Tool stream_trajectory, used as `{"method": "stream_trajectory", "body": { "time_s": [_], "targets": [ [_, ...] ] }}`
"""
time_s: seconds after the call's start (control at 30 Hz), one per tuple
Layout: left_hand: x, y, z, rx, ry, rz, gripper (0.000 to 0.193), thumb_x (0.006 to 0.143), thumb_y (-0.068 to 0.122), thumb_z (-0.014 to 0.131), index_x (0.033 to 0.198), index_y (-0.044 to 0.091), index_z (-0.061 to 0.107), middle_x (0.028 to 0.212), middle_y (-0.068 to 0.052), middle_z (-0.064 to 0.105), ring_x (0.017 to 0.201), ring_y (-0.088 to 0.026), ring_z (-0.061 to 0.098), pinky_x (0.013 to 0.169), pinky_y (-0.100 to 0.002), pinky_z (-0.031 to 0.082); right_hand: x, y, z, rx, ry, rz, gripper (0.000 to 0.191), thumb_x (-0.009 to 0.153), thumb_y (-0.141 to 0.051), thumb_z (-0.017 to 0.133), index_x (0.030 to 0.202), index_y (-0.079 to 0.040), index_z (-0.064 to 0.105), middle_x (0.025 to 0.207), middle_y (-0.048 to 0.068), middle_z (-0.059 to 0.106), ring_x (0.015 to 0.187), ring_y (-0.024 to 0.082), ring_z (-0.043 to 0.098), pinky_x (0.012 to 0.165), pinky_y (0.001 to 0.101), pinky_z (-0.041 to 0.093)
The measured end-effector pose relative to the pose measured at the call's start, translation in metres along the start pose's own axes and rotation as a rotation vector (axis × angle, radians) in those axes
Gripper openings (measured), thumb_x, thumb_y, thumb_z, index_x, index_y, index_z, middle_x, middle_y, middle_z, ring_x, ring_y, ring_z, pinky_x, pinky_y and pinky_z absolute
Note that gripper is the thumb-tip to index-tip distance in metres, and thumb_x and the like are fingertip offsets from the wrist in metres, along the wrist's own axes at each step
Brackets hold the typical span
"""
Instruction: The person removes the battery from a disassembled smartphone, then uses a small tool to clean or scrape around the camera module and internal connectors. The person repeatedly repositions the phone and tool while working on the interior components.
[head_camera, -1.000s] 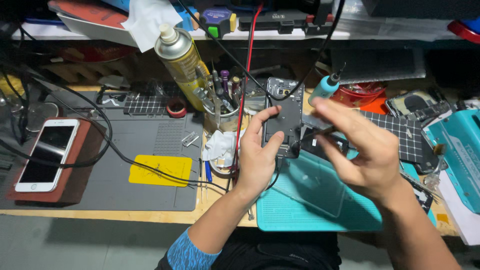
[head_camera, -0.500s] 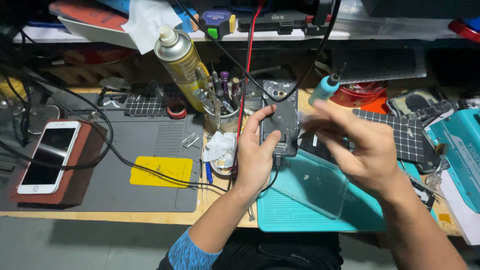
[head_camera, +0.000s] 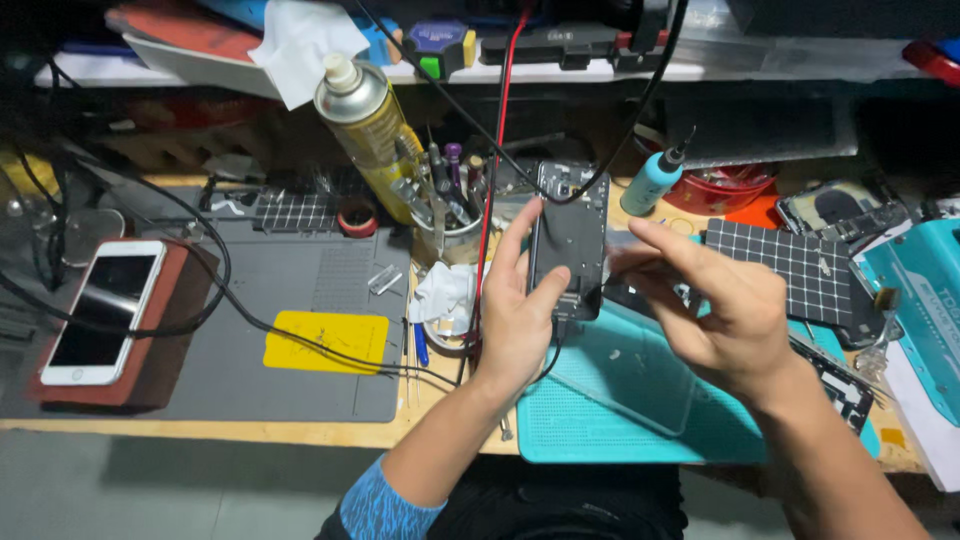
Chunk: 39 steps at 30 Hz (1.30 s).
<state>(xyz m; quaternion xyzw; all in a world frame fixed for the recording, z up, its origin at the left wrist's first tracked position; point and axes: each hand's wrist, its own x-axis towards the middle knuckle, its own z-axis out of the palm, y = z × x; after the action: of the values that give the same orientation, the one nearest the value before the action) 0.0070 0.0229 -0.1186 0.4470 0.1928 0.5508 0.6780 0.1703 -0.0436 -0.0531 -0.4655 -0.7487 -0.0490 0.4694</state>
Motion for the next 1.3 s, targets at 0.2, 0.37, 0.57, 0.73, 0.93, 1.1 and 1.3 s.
{"method": "stream_trajectory", "body": {
  "time_s": [0.2, 0.37, 0.57, 0.73, 0.93, 1.1, 1.3],
  "targets": [
    [0.002, -0.003, -0.002, -0.011, 0.029, -0.012, 0.088, 0.09, -0.016, 0.052, 0.165, 0.007, 0.013, 0.136, -0.02, 0.058, 0.117, -0.019, 0.061, 0.098, -0.029, 0.051, -0.007, 0.006, 0.0, 0.006, -0.045, 0.011, 0.055, 0.087, 0.004, 0.078, 0.138, 0.002, 0.059, 0.109, 0.014, 0.076, 0.095, 0.02, 0.078, 0.081, 0.0289, 0.061],
    [0.001, -0.014, -0.007, -0.122, 0.037, -0.084, 0.067, 0.094, -0.013, 0.052, 0.156, -0.004, 0.031, 0.137, -0.016, 0.061, 0.121, -0.018, 0.062, 0.103, -0.028, 0.051, -0.013, 0.001, 0.002, -0.131, 0.012, -0.018, 0.052, 0.084, 0.002, 0.083, 0.132, 0.0, 0.061, 0.104, 0.018, 0.074, 0.088, 0.023, 0.076, 0.076, 0.03, 0.06],
    [0.005, -0.011, -0.011, -0.187, 0.005, -0.126, 0.045, 0.097, -0.011, 0.053, 0.142, -0.008, 0.05, 0.125, -0.016, 0.066, 0.106, -0.018, 0.066, 0.09, -0.031, 0.056, -0.016, 0.002, 0.003, -0.058, -0.021, -0.024, 0.05, 0.087, 0.009, 0.076, 0.134, -0.004, 0.061, 0.105, 0.013, 0.076, 0.092, 0.022, 0.077, 0.077, 0.0277, 0.061],
    [0.008, -0.011, -0.005, -0.169, 0.014, -0.114, 0.047, 0.094, -0.011, 0.053, 0.141, -0.007, 0.05, 0.125, -0.014, 0.067, 0.107, -0.017, 0.067, 0.093, -0.029, 0.056, -0.021, 0.01, 0.004, 0.007, -0.02, -0.054, 0.051, 0.087, 0.01, 0.073, 0.135, -0.001, 0.059, 0.109, 0.013, 0.076, 0.098, 0.024, 0.077, 0.084, 0.0305, 0.062],
    [0.007, -0.013, -0.003, -0.133, -0.011, -0.149, 0.047, 0.095, -0.011, 0.053, 0.141, -0.008, 0.049, 0.125, -0.014, 0.066, 0.109, -0.016, 0.066, 0.093, -0.029, 0.055, -0.027, 0.011, 0.004, -0.027, -0.028, -0.035, 0.05, 0.086, 0.011, 0.074, 0.133, -0.002, 0.059, 0.103, 0.013, 0.076, 0.092, 0.021, 0.077, 0.077, 0.0281, 0.061],
    [0.011, -0.015, -0.004, -0.135, -0.032, -0.178, 0.045, 0.095, -0.011, 0.053, 0.14, -0.007, 0.049, 0.123, -0.013, 0.066, 0.106, -0.015, 0.066, 0.09, -0.028, 0.056, -0.026, 0.007, -0.006, 0.207, 0.116, 0.084, 0.054, 0.089, 0.012, 0.068, 0.138, 0.005, 0.05, 0.107, 0.019, 0.072, 0.1, 0.026, 0.075, 0.086, 0.0345, 0.064],
    [0.003, -0.013, -0.004, -0.184, -0.135, -0.26, 0.044, 0.096, -0.009, 0.056, 0.14, -0.006, 0.049, 0.118, -0.014, 0.068, 0.1, -0.016, 0.068, 0.086, -0.03, 0.057, -0.017, 0.014, -0.015, 0.447, 0.341, 0.544, 0.028, 0.101, -0.001, 0.058, 0.129, 0.004, 0.057, 0.091, 0.003, 0.065, 0.076, 0.01, 0.062, 0.066, 0.0214, 0.053]
  ]
}}
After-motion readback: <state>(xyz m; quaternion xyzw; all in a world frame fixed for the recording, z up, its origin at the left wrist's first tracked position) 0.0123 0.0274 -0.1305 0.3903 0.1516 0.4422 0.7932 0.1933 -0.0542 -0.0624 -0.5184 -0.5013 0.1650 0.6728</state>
